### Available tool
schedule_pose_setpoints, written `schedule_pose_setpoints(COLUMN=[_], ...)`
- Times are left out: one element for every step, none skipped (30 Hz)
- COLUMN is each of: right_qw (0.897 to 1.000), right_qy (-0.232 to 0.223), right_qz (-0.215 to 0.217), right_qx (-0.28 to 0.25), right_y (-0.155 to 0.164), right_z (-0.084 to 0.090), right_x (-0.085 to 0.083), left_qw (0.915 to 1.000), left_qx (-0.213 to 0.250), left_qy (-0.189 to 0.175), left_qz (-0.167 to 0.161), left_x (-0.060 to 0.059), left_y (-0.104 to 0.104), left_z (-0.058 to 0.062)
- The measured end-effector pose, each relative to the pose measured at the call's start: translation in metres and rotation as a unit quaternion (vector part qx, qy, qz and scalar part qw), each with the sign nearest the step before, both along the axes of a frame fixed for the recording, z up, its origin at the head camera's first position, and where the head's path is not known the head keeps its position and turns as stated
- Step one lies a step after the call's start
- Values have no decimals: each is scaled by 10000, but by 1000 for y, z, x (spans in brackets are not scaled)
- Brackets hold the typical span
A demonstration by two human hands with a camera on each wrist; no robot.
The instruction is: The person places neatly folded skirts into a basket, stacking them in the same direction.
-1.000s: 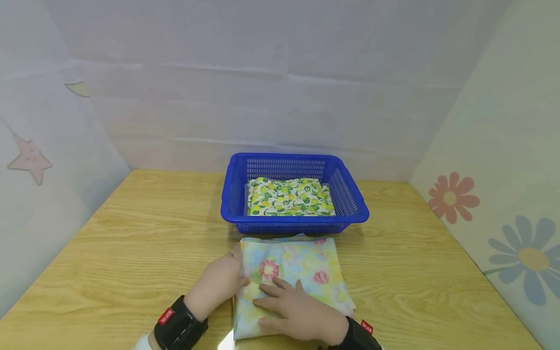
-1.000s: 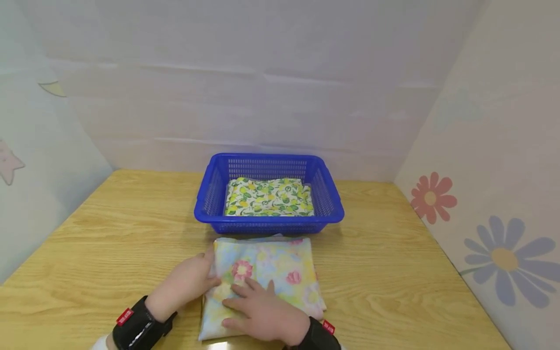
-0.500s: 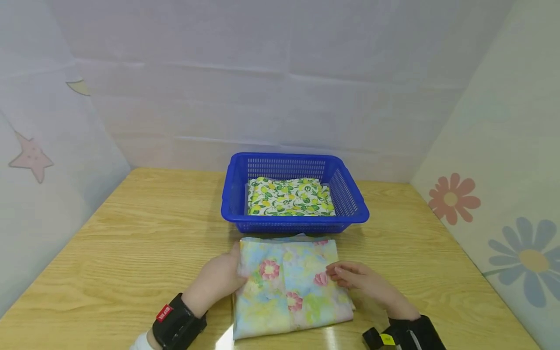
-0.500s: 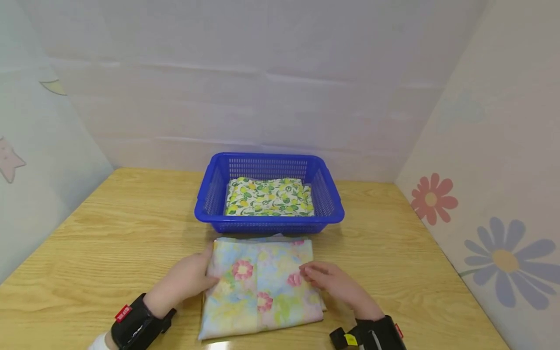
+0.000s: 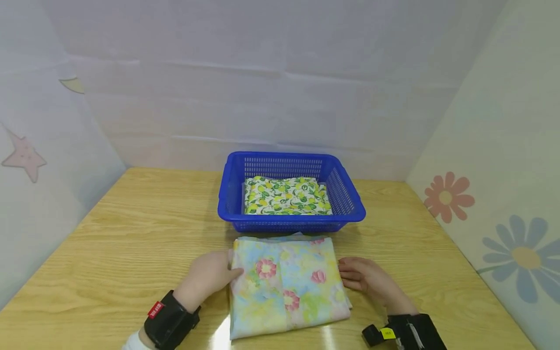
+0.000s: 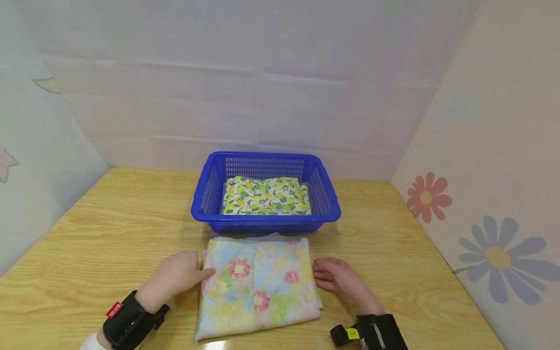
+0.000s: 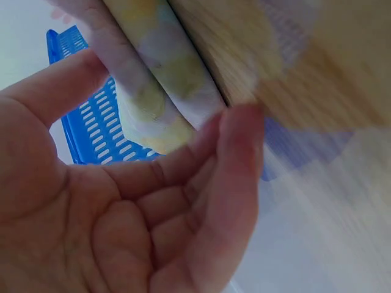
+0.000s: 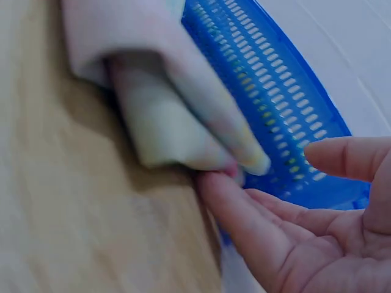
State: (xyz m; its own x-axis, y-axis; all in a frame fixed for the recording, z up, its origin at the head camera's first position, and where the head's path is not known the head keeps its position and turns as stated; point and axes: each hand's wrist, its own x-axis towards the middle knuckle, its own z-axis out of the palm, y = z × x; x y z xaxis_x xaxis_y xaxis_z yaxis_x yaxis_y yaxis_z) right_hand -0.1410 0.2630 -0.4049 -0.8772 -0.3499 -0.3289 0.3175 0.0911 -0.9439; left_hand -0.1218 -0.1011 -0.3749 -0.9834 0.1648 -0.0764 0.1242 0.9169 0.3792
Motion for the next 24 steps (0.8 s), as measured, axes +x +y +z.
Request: schedule_pose_setpoints(right_qw=[10000, 9999, 9997, 9995, 9992, 9989, 9985, 9980, 9975, 9970, 9964, 9958, 9952, 9945, 9938, 9933, 9927, 9921, 9915, 9910, 9906, 9903, 9901, 9900], right_qy=[-14, -12, -4, 16, -2, -12, -18, -47, -86, -100, -110, -119, -127, -132, -142, -172, -220, -280, -331, -382, -438, -490, -526, -546], right_qz=[71, 152, 229, 316, 373, 435, 504, 553, 595, 652, 703, 747, 790, 833, 860, 874, 886, 873, 864, 857, 825, 792, 755, 721], right_qx=[-23, -32, -42, -67, -127, -170, -216, -287, -359, -414, -460, -513, -569, -628, -686, -740, -792, -856, -910, -955, -1001, -1028, -1060, -1085], right_y=[-2, -3, -5, -6, -7, -8, -8, -9, -9, -10, -10, -11, -12, -12, -13, -15, -16, -18, -19, -21, -22, -23, -24, -25], right_z=[-2, -4, -6, -8, -9, -11, -12, -14, -15, -16, -18, -18, -19, -20, -21, -21, -22, -23, -23, -24, -24, -25, -25, -25], right_x=[0, 0, -1, -1, -1, -1, -1, -1, -1, -1, -1, 0, 0, 0, 1, 2, 2, 3, 3, 4, 4, 5, 5, 6], left_qw=[10000, 9999, 9997, 9995, 9991, 9988, 9983, 9976, 9966, 9954, 9937, 9919, 9897, 9875, 9852, 9827, 9796, 9753, 9697, 9634, 9530, 9403, 9259, 9102], left_qx=[29, 59, 114, 191, 282, 363, 456, 561, 686, 805, 945, 1075, 1222, 1349, 1471, 1594, 1729, 1892, 2074, 2251, 2526, 2820, 3116, 3417], left_qy=[-71, -134, -199, -248, -300, -327, -361, -395, -456, -518, -591, -663, -729, -793, -840, -876, -934, -1014, -1106, -1207, -1358, -1546, -1749, -1943], left_qz=[-5, -13, -24, -36, -40, -58, -64, -74, -80, -93, -107, -122, -154, -204, -263, -340, -419, -526, -661, -817, -975, -1118, -1222, -1303], left_x=[0, -1, -1, -2, -2, -3, -3, -3, -4, -4, -4, -5, -5, -6, -7, -7, -8, -9, -10, -11, -12, -12, -13, -13], left_y=[0, 0, 0, 0, 0, 0, 0, 0, 0, 0, -1, -1, -1, -2, -3, -4, -5, -5, -6, -6, -6, -6, -6, -5], left_z=[0, 0, -1, -1, -2, -3, -3, -4, -4, -5, -5, -6, -6, -7, -7, -8, -8, -9, -9, -10, -11, -12, -12, -13])
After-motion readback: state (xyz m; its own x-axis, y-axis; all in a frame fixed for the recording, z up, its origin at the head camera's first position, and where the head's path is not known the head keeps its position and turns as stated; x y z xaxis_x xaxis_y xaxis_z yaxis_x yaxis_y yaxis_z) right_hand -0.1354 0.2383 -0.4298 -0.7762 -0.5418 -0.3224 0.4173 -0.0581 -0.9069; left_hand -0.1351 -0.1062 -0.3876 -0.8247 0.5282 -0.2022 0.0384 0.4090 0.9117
